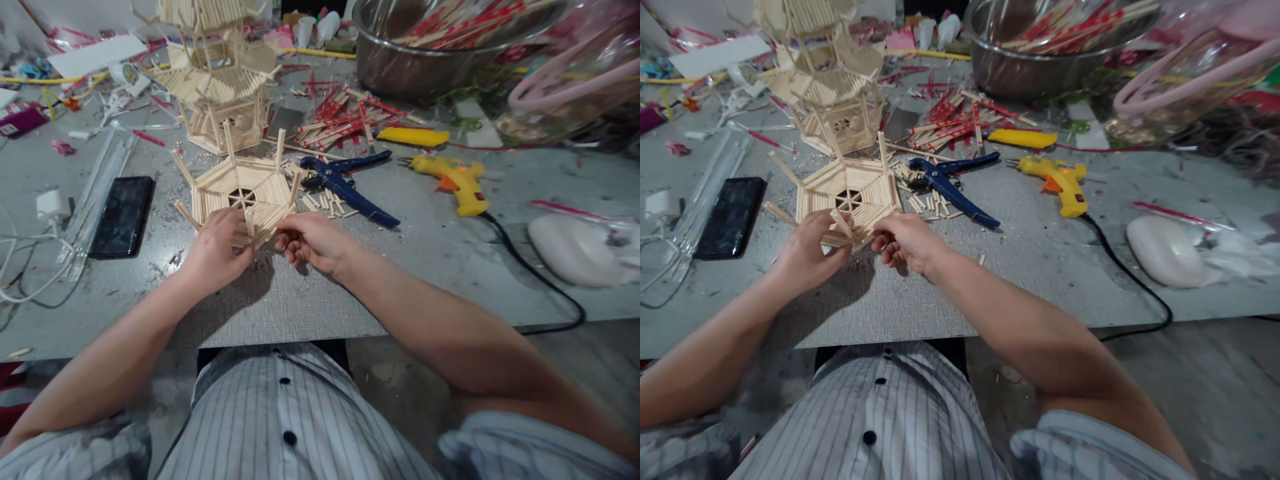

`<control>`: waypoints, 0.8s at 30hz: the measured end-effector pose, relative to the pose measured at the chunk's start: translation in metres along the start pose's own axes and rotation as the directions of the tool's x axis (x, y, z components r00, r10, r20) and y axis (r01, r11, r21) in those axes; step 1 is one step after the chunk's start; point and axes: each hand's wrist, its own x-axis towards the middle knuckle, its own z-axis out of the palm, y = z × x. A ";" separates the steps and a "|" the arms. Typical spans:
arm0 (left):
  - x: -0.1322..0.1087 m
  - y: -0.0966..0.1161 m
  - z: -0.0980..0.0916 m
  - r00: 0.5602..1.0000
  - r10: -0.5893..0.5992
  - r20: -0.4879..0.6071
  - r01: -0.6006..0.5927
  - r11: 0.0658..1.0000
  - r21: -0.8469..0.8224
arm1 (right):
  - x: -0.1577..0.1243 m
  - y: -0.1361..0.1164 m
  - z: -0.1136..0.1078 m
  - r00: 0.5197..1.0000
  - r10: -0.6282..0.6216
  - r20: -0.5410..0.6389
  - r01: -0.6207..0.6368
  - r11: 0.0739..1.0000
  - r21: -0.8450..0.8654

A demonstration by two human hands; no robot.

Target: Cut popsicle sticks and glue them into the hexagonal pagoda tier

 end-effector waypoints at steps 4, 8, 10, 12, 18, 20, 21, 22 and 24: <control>-0.007 0.010 -0.016 0.976 0.070 -0.205 -0.055 0.995 0.080 | -0.006 0.002 0.001 0.965 -0.260 -0.020 0.258 0.962 -0.089; -0.014 0.024 -0.018 0.942 0.188 -0.279 -0.149 0.976 0.156 | -0.015 0.007 0.005 0.829 -0.556 0.059 0.558 0.817 -0.146; -0.015 0.029 -0.012 0.954 0.195 -0.227 -0.163 0.975 0.150 | -0.019 0.010 0.005 0.760 -0.639 0.119 0.649 0.739 -0.181; -0.015 0.031 -0.007 0.966 0.171 -0.192 -0.154 0.983 0.101 | -0.021 0.012 0.004 0.706 -0.683 0.185 0.706 0.662 -0.251; -0.010 0.032 -0.008 0.997 0.045 -0.065 -0.057 0.978 -0.199 | -0.032 -0.003 -0.008 0.679 -0.613 0.403 0.722 0.462 -0.514; -0.008 0.030 -0.012 0.999 -0.043 -0.026 0.032 0.948 -0.317 | -0.038 -0.018 -0.020 0.702 -0.553 0.449 0.698 0.406 -0.589; -0.007 0.030 -0.015 0.995 -0.101 -0.025 0.084 0.921 -0.381 | -0.040 -0.026 -0.028 0.718 -0.567 0.403 0.660 0.373 -0.652; -0.006 0.029 -0.017 0.986 -0.161 -0.032 0.130 0.886 -0.446 | -0.041 -0.033 -0.037 0.741 -0.598 0.306 0.575 0.328 -0.750; -0.004 0.027 -0.021 0.963 -0.263 -0.058 0.188 0.810 -0.555 | -0.038 -0.043 -0.057 0.749 -0.657 0.086 0.283 0.199 -0.938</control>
